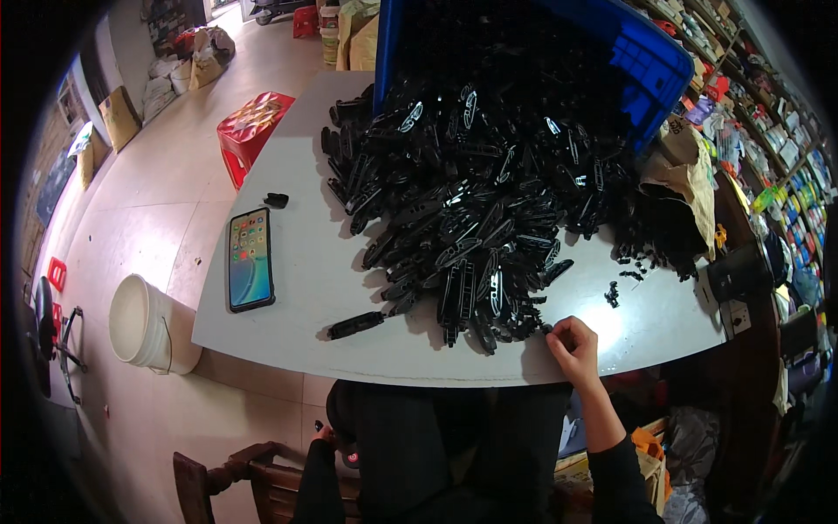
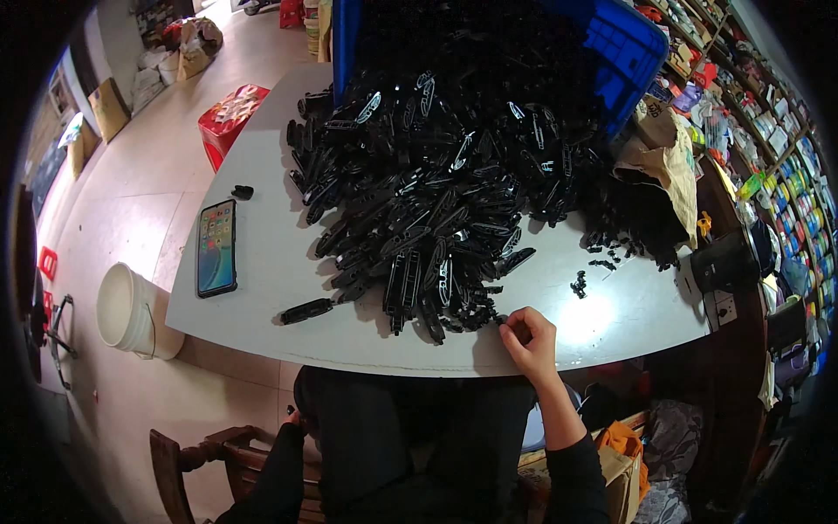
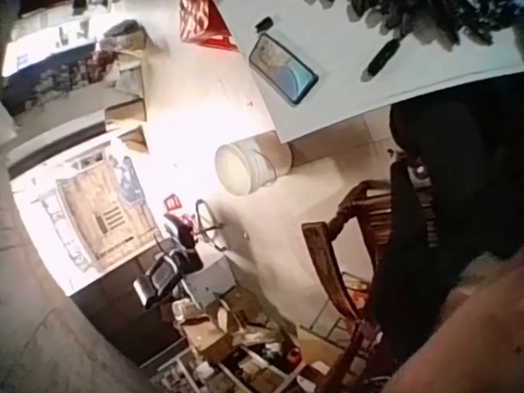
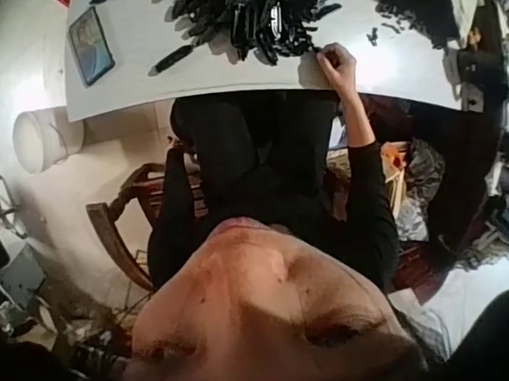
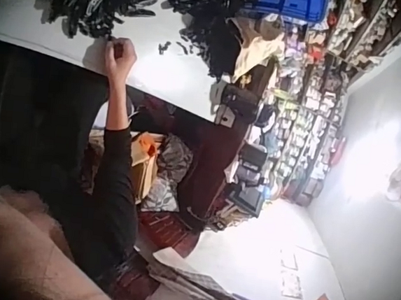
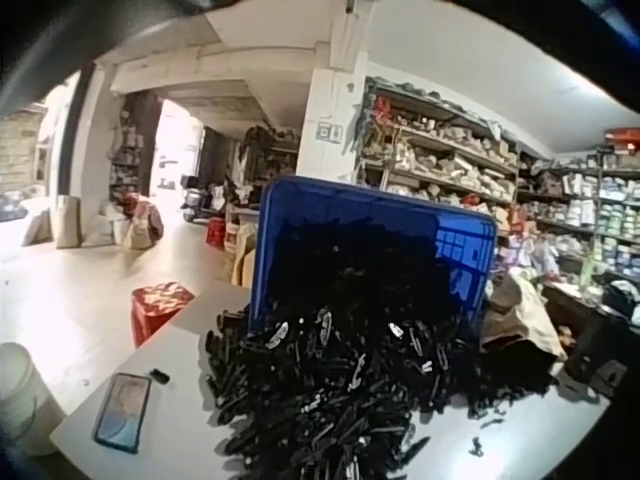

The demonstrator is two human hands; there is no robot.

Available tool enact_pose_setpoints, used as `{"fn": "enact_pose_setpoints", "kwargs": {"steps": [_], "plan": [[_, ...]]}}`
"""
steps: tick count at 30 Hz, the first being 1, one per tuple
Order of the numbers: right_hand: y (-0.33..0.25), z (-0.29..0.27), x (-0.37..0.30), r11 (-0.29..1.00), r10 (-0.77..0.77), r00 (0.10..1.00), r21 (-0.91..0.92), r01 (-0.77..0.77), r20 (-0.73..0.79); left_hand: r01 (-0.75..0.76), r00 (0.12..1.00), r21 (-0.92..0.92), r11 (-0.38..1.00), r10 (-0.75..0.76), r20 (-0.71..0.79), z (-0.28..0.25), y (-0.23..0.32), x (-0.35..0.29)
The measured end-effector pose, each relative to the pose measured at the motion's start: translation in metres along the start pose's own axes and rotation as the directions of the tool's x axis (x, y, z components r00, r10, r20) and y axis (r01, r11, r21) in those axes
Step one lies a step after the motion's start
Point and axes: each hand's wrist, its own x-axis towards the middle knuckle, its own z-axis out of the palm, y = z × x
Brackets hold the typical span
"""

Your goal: Manually assembling small black plastic components by attaching metal pieces.

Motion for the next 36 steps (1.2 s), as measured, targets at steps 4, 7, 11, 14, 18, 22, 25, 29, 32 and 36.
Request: {"fn": "enact_pose_setpoints", "kwargs": {"steps": [4,7,11,14,18,22,25,29,32,36], "plan": [[-0.005,0.011,0.008,0.998,-0.007,0.998,0.056,0.004,0.061,-0.442,0.889,0.484,0.755,0.441,0.124,-0.08,-0.032,0.065],[-0.006,0.009,0.004,1.0,-0.009,0.999,0.029,0.008,0.041,0.537,0.763,-0.458,0.708,-0.177,0.621,-0.07,-0.009,0.078],[-0.002,0.007,0.004,0.999,0.014,0.999,0.043,-0.016,0.037,-0.17,0.98,0.383,0.908,0.113,0.166,-0.069,-0.007,0.08],[-0.008,0.009,0.003,1.0,0.014,0.998,0.001,-0.014,0.054,-0.083,0.991,0.19,0.978,0.102,-0.091,-0.035,-0.029,0.066],[-0.011,0.007,0.006,0.999,0.012,0.998,0.041,-0.014,0.059,-0.266,0.861,-0.225,0.937,0.336,0.381,-0.064,-0.032,0.06],[-0.007,0.006,0.003,1.0,0.014,0.999,-0.004,-0.014,0.035,-0.407,0.913,0.263,0.875,0.379,0.149,-0.026,-0.023,0.027],[-0.013,0.014,0.007,1.0,-0.011,0.997,0.023,0.009,0.078,-0.213,0.977,0.082,0.974,0.215,-0.008,-0.051,-0.015,0.005],[-0.008,0.001,0.003,1.0,-0.005,1.0,-0.006,0.005,0.022,-0.106,0.95,0.214,0.971,0.162,-0.267,0.015,0.02,-0.059],[-0.01,0.008,0.005,1.0,-0.014,0.999,0.013,0.014,0.048,0.069,0.989,-0.01,0.998,-0.07,-0.127,-0.007,0.017,-0.053],[-0.013,0.013,0.007,1.0,-0.014,0.998,0.026,0.012,0.062,0.069,0.996,0.064,0.996,-0.065,-0.063,-0.021,0.014,-0.052]]}}
